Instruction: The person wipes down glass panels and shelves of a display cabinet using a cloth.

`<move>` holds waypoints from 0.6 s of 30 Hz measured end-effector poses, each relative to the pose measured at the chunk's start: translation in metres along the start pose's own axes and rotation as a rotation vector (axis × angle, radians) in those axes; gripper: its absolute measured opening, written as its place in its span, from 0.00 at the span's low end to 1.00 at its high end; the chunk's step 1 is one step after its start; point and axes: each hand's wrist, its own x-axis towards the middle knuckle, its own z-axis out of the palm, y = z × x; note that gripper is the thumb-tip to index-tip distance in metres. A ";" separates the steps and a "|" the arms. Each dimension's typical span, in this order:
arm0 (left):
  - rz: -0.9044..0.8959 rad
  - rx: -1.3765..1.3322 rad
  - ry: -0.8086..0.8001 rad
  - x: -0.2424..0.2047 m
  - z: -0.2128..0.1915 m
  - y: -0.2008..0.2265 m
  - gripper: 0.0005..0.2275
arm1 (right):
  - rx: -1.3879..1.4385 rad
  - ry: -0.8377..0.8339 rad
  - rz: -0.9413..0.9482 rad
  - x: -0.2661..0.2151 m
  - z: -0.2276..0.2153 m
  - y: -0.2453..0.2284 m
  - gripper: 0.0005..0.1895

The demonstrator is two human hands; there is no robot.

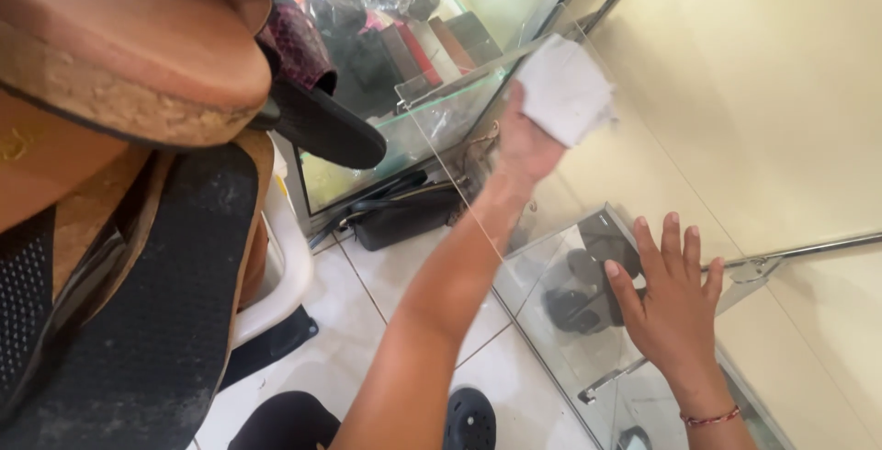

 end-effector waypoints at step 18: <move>-0.127 0.050 0.055 -0.012 0.012 -0.004 0.32 | -0.013 -0.008 0.007 0.000 0.002 0.005 0.37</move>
